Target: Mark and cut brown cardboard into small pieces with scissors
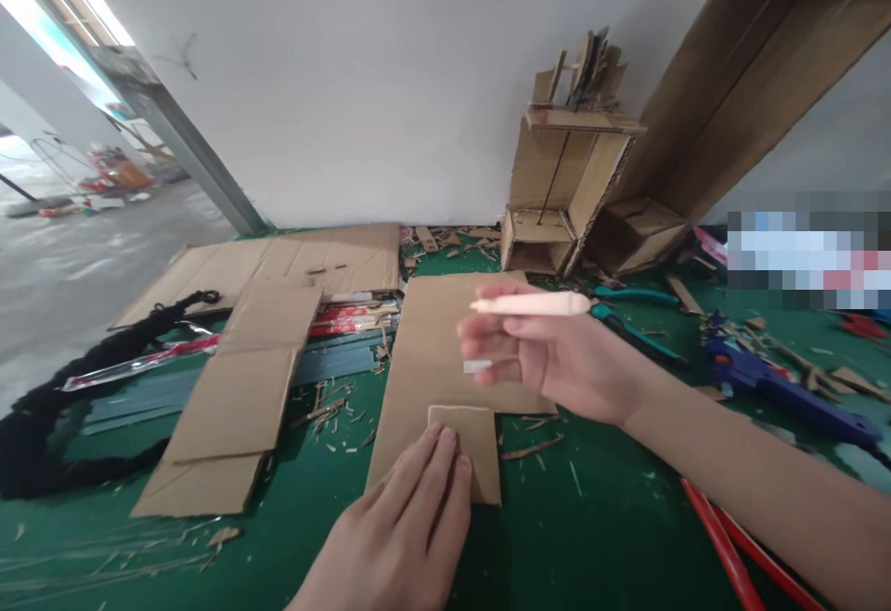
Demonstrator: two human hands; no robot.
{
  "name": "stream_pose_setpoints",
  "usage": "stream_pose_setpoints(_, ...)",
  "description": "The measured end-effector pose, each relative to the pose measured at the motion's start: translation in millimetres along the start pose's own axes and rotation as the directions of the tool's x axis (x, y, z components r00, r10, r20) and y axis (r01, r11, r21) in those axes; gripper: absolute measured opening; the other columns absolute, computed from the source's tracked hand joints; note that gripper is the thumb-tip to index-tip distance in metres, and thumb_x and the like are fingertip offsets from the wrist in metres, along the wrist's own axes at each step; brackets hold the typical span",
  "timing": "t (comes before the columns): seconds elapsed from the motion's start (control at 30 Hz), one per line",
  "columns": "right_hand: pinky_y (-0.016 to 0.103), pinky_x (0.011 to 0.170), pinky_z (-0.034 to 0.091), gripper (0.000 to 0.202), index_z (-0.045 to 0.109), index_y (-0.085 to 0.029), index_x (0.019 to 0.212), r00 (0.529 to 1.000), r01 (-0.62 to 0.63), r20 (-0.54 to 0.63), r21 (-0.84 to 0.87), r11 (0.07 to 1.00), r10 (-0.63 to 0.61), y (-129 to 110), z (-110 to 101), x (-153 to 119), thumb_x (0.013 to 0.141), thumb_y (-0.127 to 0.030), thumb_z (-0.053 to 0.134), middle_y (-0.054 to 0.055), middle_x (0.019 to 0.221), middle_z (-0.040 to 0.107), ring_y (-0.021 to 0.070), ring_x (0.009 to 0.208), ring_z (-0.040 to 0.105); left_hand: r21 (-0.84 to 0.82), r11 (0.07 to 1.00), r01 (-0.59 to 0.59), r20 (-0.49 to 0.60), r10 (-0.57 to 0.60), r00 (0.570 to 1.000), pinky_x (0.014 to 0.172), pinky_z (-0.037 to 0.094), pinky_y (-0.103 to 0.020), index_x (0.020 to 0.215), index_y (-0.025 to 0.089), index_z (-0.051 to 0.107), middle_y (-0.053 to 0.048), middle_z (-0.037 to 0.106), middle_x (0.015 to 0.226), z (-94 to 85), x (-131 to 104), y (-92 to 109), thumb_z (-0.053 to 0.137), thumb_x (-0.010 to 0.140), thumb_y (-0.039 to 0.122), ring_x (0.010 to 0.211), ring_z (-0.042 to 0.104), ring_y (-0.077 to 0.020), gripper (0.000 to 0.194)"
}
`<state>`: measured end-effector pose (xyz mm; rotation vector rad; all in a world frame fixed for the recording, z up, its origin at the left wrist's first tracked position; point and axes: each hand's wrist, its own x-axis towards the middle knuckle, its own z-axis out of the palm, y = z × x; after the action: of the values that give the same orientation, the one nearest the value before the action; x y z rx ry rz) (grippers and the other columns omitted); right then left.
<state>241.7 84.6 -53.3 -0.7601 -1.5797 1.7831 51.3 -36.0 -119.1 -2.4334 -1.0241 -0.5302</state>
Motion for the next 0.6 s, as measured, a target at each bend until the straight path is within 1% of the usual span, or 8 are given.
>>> stream_pose_setpoints(0.03,0.025,0.058,0.049,0.020,0.049,-0.023,0.101,0.999,-0.021,0.026,-0.015,1.000,0.021,5,2,1,0.090,-0.038,0.042,0.003,0.081,0.066,0.0136,0.071,0.062,-0.006,1.000,-0.007,0.003,0.007,1.000,0.083,0.055,-0.033,0.110,0.011,0.060,-0.014,0.063,0.116,-1.7,1,-1,0.031,0.080,0.005,0.113,0.055,-0.0260,0.042)
stream_pose_setpoints(0.07,0.022,0.051,0.045,0.024,0.050,-0.021,0.093,0.998,-0.046,0.043,-0.058,0.997,0.048,9,5,2,0.090,-0.044,0.042,0.000,0.067,0.063,0.0109,0.057,0.057,-0.014,1.000,-0.022,0.020,0.022,1.000,0.083,0.055,-0.033,0.111,0.011,0.060,-0.013,0.063,0.116,-4.5,3,-3,0.032,0.081,0.005,0.113,0.055,-0.0255,0.042)
stream_pose_setpoints(0.13,0.018,0.041,0.035,0.037,0.052,-0.020,0.088,0.994,-0.091,0.038,-0.187,0.978,0.100,16,10,5,0.091,-0.052,0.035,-0.005,0.050,0.051,0.0067,0.041,0.042,-0.033,0.997,-0.063,0.079,0.065,0.995,0.083,0.055,-0.032,0.113,0.011,0.059,-0.013,0.063,0.117,-10.8,7,-7,0.033,0.082,0.007,0.113,0.055,-0.0249,0.041)
stream_pose_setpoints(0.17,0.017,0.039,0.031,0.040,0.053,-0.019,0.088,0.993,-0.107,0.027,-0.250,0.962,0.117,18,12,6,0.091,-0.053,0.032,-0.006,0.048,0.046,0.0059,0.040,0.038,-0.043,0.996,-0.078,0.103,0.082,0.991,0.083,0.055,-0.032,0.114,0.011,0.059,-0.013,0.063,0.117,-13.2,8,-9,0.034,0.082,0.008,0.113,0.055,-0.0247,0.040)
stream_pose_setpoints(0.23,0.016,0.040,0.030,0.035,0.054,-0.019,0.090,0.988,-0.134,0.025,-0.343,0.930,0.152,21,16,10,0.091,-0.048,0.036,-0.006,0.052,0.045,0.0057,0.043,0.039,-0.063,0.994,-0.088,0.122,0.095,0.988,0.083,0.055,-0.032,0.115,0.012,0.059,-0.012,0.062,0.117,-14.4,8,-11,0.035,0.082,0.008,0.114,0.054,-0.0250,0.040)
stream_pose_setpoints(0.3,0.016,0.042,0.035,0.026,0.054,-0.018,0.085,0.978,-0.165,0.053,-0.381,0.910,0.200,21,18,14,0.090,-0.040,0.041,-0.004,0.059,0.050,0.0066,0.048,0.046,-0.072,0.995,-0.065,0.073,0.070,0.995,0.084,0.055,-0.034,0.115,0.012,0.059,-0.012,0.063,0.116,-11.1,6,-10,0.034,0.082,0.007,0.115,0.053,-0.0257,0.042)
stream_pose_setpoints(0.4,0.018,0.045,0.041,0.017,0.050,-0.017,0.082,0.962,-0.210,0.092,-0.358,0.910,0.258,24,20,18,0.088,-0.032,0.044,-0.001,0.065,0.055,0.0077,0.051,0.051,-0.077,0.996,-0.045,0.022,0.047,0.999,0.083,0.055,-0.036,0.116,0.012,0.058,-0.013,0.063,0.116,-5.9,2,-8,0.032,0.082,0.008,0.117,0.050,-0.0264,0.043)
stream_pose_setpoints(0.6,0.018,0.043,0.040,0.023,0.048,-0.018,0.077,0.964,-0.186,0.106,-0.379,0.906,0.243,32,19,21,0.086,-0.039,0.047,-0.002,0.057,0.054,0.0072,0.047,0.048,-0.063,0.992,-0.114,0.130,0.121,0.984,0.079,0.057,-0.031,0.113,0.009,0.059,-0.013,0.062,0.116,-17.4,10,-14,0.035,0.083,0.008,0.110,0.057,-0.0256,0.039)
